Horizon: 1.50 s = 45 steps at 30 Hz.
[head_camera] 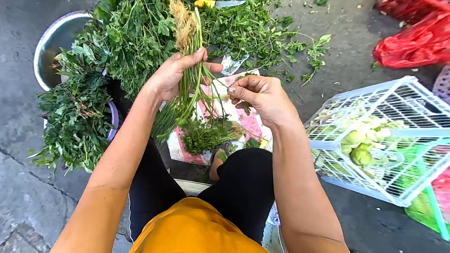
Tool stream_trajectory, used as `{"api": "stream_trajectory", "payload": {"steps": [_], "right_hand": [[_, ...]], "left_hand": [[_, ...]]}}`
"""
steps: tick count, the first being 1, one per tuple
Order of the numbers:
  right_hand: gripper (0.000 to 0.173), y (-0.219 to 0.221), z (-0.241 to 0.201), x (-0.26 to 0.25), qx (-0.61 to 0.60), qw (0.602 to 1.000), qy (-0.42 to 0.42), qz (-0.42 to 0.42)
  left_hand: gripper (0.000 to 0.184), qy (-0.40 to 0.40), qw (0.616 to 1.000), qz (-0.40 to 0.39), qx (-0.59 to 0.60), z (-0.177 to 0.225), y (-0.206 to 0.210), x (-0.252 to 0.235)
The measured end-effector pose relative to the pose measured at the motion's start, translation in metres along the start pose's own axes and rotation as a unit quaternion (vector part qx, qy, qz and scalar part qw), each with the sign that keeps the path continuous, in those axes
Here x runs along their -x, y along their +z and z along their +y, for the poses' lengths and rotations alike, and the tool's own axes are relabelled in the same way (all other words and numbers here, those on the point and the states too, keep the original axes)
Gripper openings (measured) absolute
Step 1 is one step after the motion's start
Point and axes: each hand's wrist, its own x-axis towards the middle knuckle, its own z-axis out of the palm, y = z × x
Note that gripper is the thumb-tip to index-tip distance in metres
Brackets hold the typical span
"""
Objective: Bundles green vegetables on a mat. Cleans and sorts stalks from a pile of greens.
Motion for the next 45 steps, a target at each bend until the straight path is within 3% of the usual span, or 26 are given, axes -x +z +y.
{"api": "stream_trajectory", "payload": {"steps": [6,8,11,14,19,22,26,34,38,40,42,45], "right_hand": [[0.015,-0.02,0.01,0.006,-0.041,0.99,0.0,-0.134],[0.014,-0.02,0.015,0.005,-0.011,0.992,0.005,-0.127],[0.013,-0.019,0.021,0.004,0.083,0.995,-0.014,-0.05],[0.013,-0.029,0.018,0.007,0.097,0.995,-0.032,0.007],[0.014,-0.048,0.014,0.016,0.052,0.994,-0.068,-0.066],[0.015,-0.044,0.016,0.026,0.1,0.988,-0.081,-0.089],[0.022,-0.043,0.027,0.04,0.167,0.982,-0.085,-0.03],[0.017,-0.043,0.048,0.063,-0.065,0.99,-0.012,0.123],[0.016,-0.063,0.055,0.075,-0.089,0.984,-0.016,0.151],[0.014,-0.078,0.056,0.085,-0.045,0.982,-0.024,0.179],[0.014,-0.099,0.065,0.098,0.091,0.97,-0.008,0.225],[0.038,-0.118,0.08,0.112,0.318,0.917,0.072,0.229]], "left_hand": [[0.033,-0.022,0.998,-0.056,-0.01,-0.004,0.004,-0.001],[0.032,-0.034,0.998,-0.051,-0.008,-0.004,0.008,-0.003],[0.028,-0.062,0.997,0.0,-0.051,-0.004,0.015,-0.008],[0.021,-0.079,0.994,0.012,-0.076,-0.004,0.018,-0.008],[0.024,-0.07,0.993,-0.059,-0.074,-0.006,0.017,-0.009],[0.024,-0.047,0.992,-0.082,-0.079,-0.008,0.017,-0.012],[0.024,-0.029,0.992,-0.075,-0.099,-0.008,0.021,-0.014],[0.025,-0.038,0.999,0.017,-0.014,-0.015,0.041,-0.028],[0.024,-0.041,0.995,0.089,0.018,-0.015,0.032,-0.033],[0.024,-0.044,0.992,0.109,0.04,-0.015,0.025,-0.031],[0.024,-0.05,0.989,0.12,0.07,-0.013,0.019,-0.028],[0.025,-0.054,0.986,0.121,0.1,-0.011,0.012,-0.021]]}}
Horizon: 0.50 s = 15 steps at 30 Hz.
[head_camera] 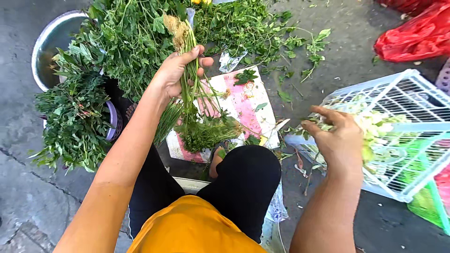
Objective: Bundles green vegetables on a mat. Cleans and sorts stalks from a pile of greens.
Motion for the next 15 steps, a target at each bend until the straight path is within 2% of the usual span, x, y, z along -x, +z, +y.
{"api": "stream_trajectory", "payload": {"steps": [1,3,5,6,8,9,12,15], "right_hand": [[0.044,0.003,-0.002,0.001,0.007,1.0,0.005,-0.005],[0.044,0.015,-0.027,0.004,-0.11,0.994,0.004,-0.016],[0.041,0.039,-0.066,0.008,-0.301,0.95,-0.026,-0.084],[0.044,0.051,-0.086,0.009,-0.36,0.922,-0.05,-0.129],[0.051,0.072,-0.119,0.011,-0.393,0.894,-0.088,-0.196],[0.045,0.08,-0.131,0.012,-0.397,0.889,-0.097,-0.208],[0.025,0.086,-0.135,0.007,-0.423,0.881,-0.078,-0.196],[0.022,0.072,-0.114,-0.002,-0.494,0.855,-0.027,-0.156]], "left_hand": [[0.025,-0.004,1.0,-0.002,0.002,0.001,0.0,0.002],[0.025,-0.004,1.0,-0.007,0.006,0.003,0.003,0.003],[0.026,-0.003,1.0,-0.009,0.012,0.004,0.009,0.005],[0.027,0.0,1.0,-0.011,0.014,0.006,0.013,0.006],[0.028,0.002,1.0,-0.018,0.024,0.01,0.018,0.008],[0.028,0.001,0.999,-0.017,0.031,0.012,0.019,0.011],[0.026,0.003,0.999,-0.007,0.045,0.021,0.012,0.019],[0.024,0.018,0.998,0.027,0.061,0.025,0.001,0.023]]}}
